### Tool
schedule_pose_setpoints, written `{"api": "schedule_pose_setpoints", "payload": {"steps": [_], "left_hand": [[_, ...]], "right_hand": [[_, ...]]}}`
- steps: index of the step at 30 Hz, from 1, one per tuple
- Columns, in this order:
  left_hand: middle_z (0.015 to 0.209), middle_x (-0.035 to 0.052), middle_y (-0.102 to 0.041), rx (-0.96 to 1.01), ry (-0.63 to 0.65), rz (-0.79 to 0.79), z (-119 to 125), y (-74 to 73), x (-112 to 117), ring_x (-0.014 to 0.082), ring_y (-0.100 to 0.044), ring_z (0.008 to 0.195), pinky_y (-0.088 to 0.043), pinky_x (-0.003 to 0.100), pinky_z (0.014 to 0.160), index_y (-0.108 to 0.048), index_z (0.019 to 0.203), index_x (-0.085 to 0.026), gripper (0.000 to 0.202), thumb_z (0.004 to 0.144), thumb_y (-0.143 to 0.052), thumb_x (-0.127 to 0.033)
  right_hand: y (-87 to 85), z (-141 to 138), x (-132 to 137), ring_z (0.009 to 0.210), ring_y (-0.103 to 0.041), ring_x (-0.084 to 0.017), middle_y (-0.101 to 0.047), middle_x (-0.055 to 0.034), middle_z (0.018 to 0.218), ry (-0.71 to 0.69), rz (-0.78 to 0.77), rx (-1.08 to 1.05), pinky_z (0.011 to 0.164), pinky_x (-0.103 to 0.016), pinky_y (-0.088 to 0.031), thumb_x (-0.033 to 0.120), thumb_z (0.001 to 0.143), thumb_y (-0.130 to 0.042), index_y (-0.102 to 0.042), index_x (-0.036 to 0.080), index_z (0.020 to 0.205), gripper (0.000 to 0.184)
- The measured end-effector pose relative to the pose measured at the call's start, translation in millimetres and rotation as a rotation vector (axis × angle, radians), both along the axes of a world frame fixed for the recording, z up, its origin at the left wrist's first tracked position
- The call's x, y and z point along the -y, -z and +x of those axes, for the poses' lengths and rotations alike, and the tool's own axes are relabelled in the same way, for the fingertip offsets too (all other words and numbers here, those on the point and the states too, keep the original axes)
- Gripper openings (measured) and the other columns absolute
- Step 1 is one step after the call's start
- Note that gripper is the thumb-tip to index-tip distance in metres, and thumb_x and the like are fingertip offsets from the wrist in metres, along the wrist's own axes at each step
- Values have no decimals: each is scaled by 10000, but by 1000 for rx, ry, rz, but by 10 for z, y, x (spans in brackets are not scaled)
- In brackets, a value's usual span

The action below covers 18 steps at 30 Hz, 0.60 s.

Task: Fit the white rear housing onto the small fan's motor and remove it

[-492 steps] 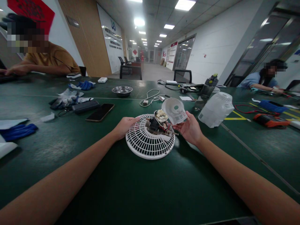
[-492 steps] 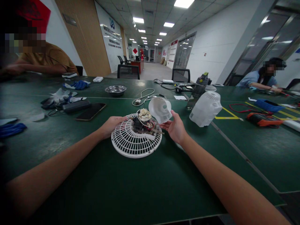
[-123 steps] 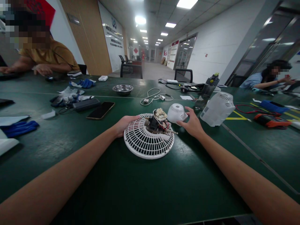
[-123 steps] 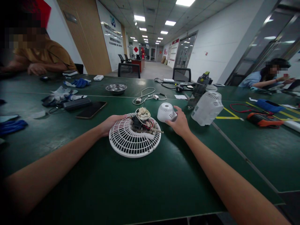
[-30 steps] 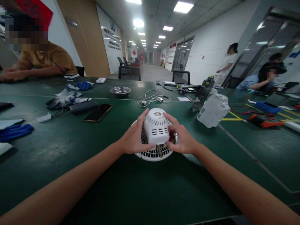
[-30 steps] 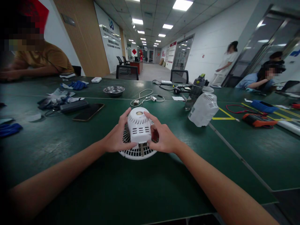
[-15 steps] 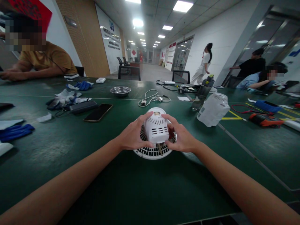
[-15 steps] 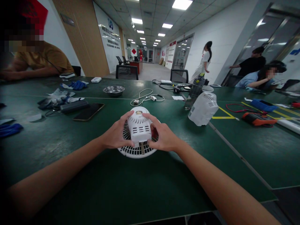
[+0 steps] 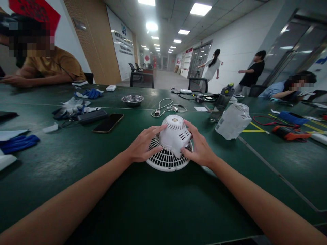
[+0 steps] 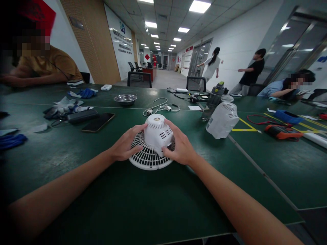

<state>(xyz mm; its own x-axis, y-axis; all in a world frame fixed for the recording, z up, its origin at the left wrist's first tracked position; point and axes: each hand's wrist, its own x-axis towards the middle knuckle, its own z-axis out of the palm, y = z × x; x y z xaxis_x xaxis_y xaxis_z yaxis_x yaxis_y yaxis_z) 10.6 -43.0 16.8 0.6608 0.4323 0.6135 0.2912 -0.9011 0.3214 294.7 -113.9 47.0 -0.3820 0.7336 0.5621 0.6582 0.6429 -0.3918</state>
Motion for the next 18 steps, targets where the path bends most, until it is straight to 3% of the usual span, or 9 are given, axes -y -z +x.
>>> {"api": "schedule_pose_setpoints", "payload": {"steps": [3, 6, 9, 11, 14, 18], "left_hand": [[1522, 136, -515, 24, -26, -13, 3, -2, -5, 336, -539, 1312, -427, 554, 1094, -270, 1610, -278, 729, 969, -536, -501], [1514, 127, -527, 80, -139, -82, 35, -1, 1, 323, -516, 1345, -394, 553, 1132, -350, 1572, -258, 642, 989, -498, -482], [1498, 138, -544, 175, -372, -283, 52, 15, -35, 321, -538, 1340, -432, 528, 1104, -458, 1505, -219, 562, 1012, -429, -488], [1388, 149, -637, 203, -484, -480, 39, 30, -81, 316, -636, 1220, -503, 488, 1010, -507, 1462, -190, 565, 1018, -396, -522], [1159, 116, -752, 194, -503, -641, -10, 50, -142, 296, -724, 1008, -543, 433, 871, -533, 1433, -190, 569, 1016, -393, -552], [1073, 98, -761, 353, -389, -587, -66, 62, -156, 284, -719, 957, -540, 420, 845, -575, 1345, -179, 545, 1033, -349, -564]], "right_hand": [[7, 46, -45, 1231, -585, -378, -448, -101, 1576, 10, -22, -50, 1011, -639, -501, 298, 791, -643, -189, 360, 1598, 928], [11, 35, -62, 1207, -601, -382, -439, -123, 1580, 60, -86, -78, 1009, -645, -501, 342, 801, -696, -181, 343, 1602, 952], [5, -9, -57, 1232, -593, -414, -406, -148, 1597, 110, -157, -88, 1016, -668, -489, 455, 754, -807, -144, 343, 1614, 1091], [-4, -35, -46, 1250, -585, -431, -431, -149, 1577, 121, -187, -107, 1018, -678, -485, 485, 721, -842, -153, 349, 1616, 1138], [-17, -50, -24, 1224, -602, -429, -552, -136, 1463, 137, -199, -151, 1017, -679, -481, 456, 696, -862, -211, 345, 1610, 1127], [-25, -27, -13, 1097, -651, -385, -678, -93, 1233, 145, -258, -306, 1019, -666, -469, 392, 657, -895, -274, 327, 1596, 1128]]}}
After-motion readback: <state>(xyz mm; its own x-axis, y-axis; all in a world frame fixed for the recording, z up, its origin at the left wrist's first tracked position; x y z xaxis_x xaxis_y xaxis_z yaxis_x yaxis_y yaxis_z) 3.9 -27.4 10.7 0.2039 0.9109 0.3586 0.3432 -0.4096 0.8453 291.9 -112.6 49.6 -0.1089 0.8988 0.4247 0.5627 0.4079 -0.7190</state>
